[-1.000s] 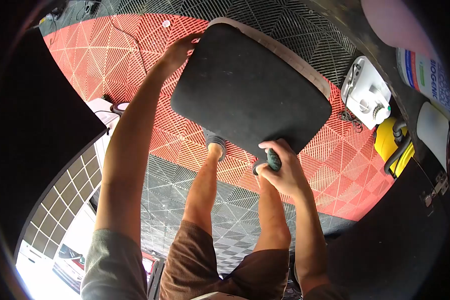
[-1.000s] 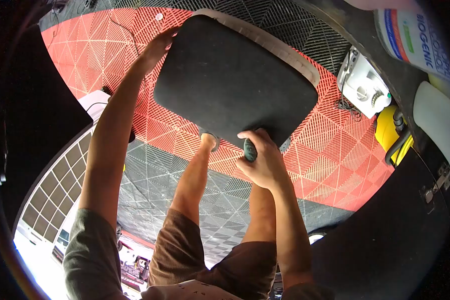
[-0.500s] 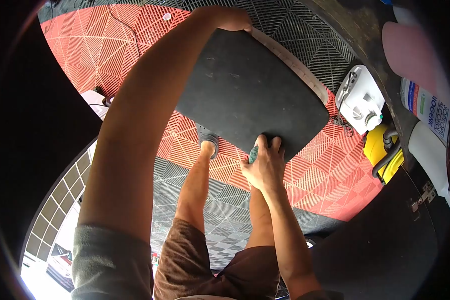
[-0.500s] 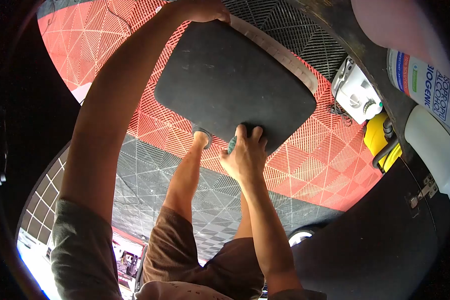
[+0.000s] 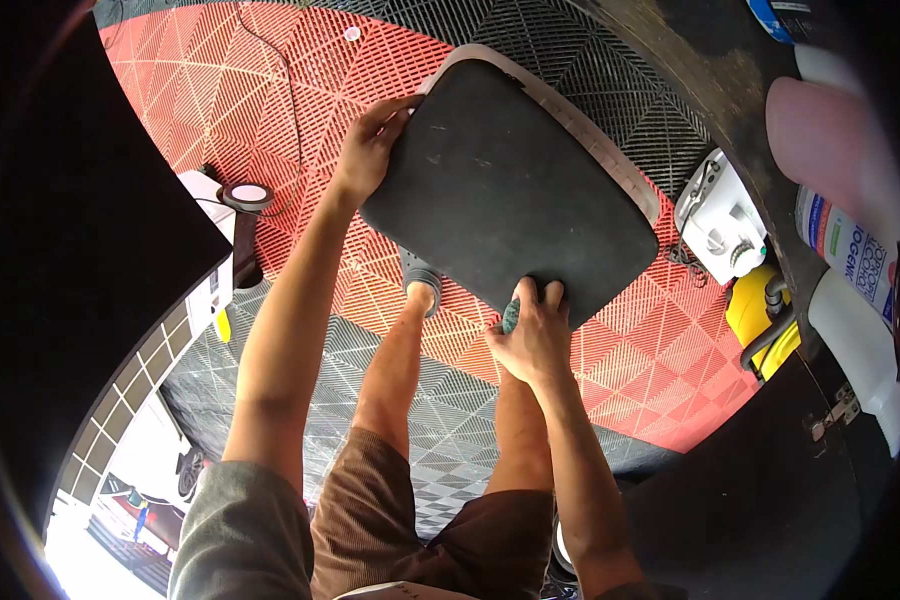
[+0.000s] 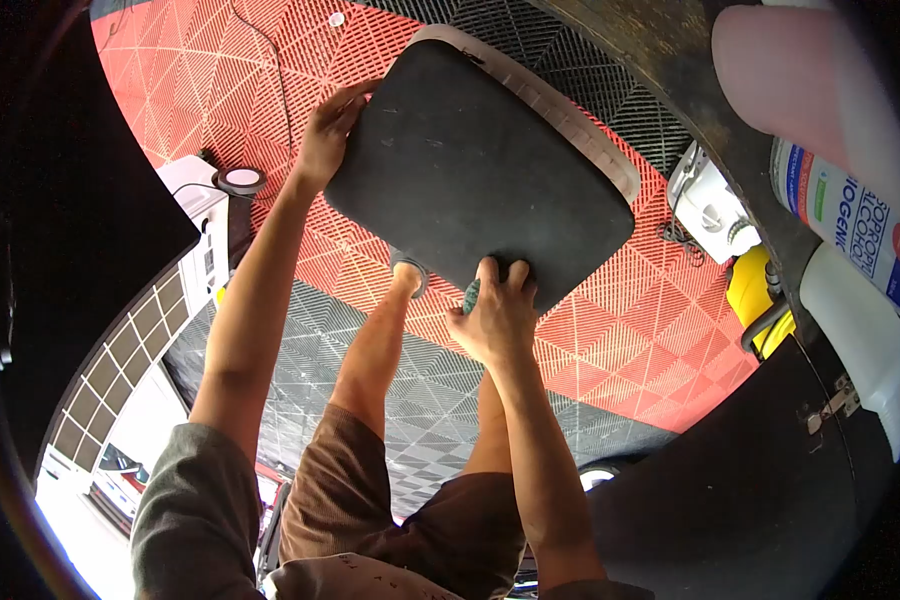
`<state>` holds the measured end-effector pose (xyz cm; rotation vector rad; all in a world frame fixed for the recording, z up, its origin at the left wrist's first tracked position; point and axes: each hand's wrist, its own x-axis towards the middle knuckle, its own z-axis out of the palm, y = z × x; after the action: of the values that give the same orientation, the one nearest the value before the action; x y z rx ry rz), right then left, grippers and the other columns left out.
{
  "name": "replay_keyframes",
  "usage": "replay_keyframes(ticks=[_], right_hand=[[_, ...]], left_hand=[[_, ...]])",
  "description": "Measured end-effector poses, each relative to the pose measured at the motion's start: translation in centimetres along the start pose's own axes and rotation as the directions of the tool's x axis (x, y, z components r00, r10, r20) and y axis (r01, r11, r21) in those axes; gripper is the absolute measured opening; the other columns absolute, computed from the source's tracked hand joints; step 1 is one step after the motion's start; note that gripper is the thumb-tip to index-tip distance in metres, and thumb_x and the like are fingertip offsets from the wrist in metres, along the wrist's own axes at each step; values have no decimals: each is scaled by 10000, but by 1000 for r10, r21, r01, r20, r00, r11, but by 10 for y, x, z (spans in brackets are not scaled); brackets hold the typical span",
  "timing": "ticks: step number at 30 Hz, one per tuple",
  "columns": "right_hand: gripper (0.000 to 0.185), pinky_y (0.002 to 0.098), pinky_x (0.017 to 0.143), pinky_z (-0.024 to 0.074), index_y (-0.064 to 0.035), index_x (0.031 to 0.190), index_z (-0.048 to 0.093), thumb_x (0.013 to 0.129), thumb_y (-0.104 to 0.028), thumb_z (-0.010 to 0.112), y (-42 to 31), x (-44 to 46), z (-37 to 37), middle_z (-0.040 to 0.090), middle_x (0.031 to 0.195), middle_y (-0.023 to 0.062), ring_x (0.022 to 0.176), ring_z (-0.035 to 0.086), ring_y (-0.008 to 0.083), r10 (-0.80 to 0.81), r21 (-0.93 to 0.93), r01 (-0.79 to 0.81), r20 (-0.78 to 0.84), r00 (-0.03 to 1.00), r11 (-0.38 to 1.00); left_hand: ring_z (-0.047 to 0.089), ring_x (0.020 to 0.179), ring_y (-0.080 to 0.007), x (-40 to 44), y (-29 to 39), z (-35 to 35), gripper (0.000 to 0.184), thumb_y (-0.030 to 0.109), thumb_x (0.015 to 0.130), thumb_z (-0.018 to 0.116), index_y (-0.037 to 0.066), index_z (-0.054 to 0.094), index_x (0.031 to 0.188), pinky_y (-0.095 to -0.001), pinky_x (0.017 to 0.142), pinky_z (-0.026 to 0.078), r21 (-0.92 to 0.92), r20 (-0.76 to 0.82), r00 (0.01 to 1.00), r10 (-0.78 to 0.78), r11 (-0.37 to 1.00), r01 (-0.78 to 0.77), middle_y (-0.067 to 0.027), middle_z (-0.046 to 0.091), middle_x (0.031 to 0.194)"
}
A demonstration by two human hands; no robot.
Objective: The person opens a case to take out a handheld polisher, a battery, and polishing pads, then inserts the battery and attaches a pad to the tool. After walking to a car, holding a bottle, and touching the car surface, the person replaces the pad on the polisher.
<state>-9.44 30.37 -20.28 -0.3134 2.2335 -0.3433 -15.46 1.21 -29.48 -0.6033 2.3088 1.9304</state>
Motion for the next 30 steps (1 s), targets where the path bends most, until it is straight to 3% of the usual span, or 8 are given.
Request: replay_keyframes(ticks=[7,11,15,21,23,25,27,30], right_hand=[[634,496,808,557,-45,1177,463,690,-272,800,2,2,-2,402,1159,233,1050,517,441,1,0,-1,51,999,1000],[644,498,819,559,-37,1193,455,700,-274,795,-1,1,-4,403,1162,235,1061,517,450,8,-4,-8,68,998,1000],[625,528,870,524,-55,1192,446,708,-256,786,-5,1,-7,402,1168,232,1077,504,470,63,43,-67,87,994,997],[631,506,869,538,-31,1193,473,708,-279,792,-3,0,-10,417,1179,242,1066,525,463,33,34,-37,99,995,999],[613,498,865,532,-29,1172,492,699,-276,793,3,0,-13,435,1160,237,1054,540,446,23,30,-26,82,996,999],[457,426,885,486,-50,1084,506,708,-155,742,21,-3,-25,478,1055,163,1045,548,356,-156,270,113,144,977,956],[415,342,822,469,-60,1147,540,743,-13,626,47,-14,-43,515,957,68,920,544,192,-417,655,345,-49,908,673],[490,278,766,463,-55,1143,566,682,104,520,58,-60,-96,526,1013,60,886,512,145,-31,756,-41,81,996,653]], left_hand=[[661,803,-165,-22,-28,-31,115,55,935,617,-19,678,998,-277,772,526,-241,16,966,-257,937,253,-82,696,966],[640,827,-293,-56,-19,-60,139,-32,844,612,-1,674,964,-376,753,525,566,120,974,194,792,-227,-136,630,897],[591,709,-190,-160,-46,-44,47,7,872,632,27,666,897,-337,605,522,693,-13,990,140,715,-92,-87,620,788],[596,724,-294,-221,-59,109,193,40,632,732,66,636,797,-412,665,468,299,-189,978,89,954,-29,-75,607,746],[596,698,-315,-233,-23,156,214,20,591,743,70,632,767,-434,630,461,346,-29,985,173,926,-152,-89,613,749],[604,753,-338,-263,-16,213,251,69,603,745,39,649,833,-464,691,488,273,25,996,-86,959,76,-139,622,816],[626,733,-322,-267,-10,252,217,87,653,743,32,645,839,-418,707,513,224,-84,996,20,975,-1,-143,641,841],[654,844,-293,-271,-5,291,194,79,719,750,23,661,883,-414,769,525,228,-73,979,-188,953,200,-121,669,905]])
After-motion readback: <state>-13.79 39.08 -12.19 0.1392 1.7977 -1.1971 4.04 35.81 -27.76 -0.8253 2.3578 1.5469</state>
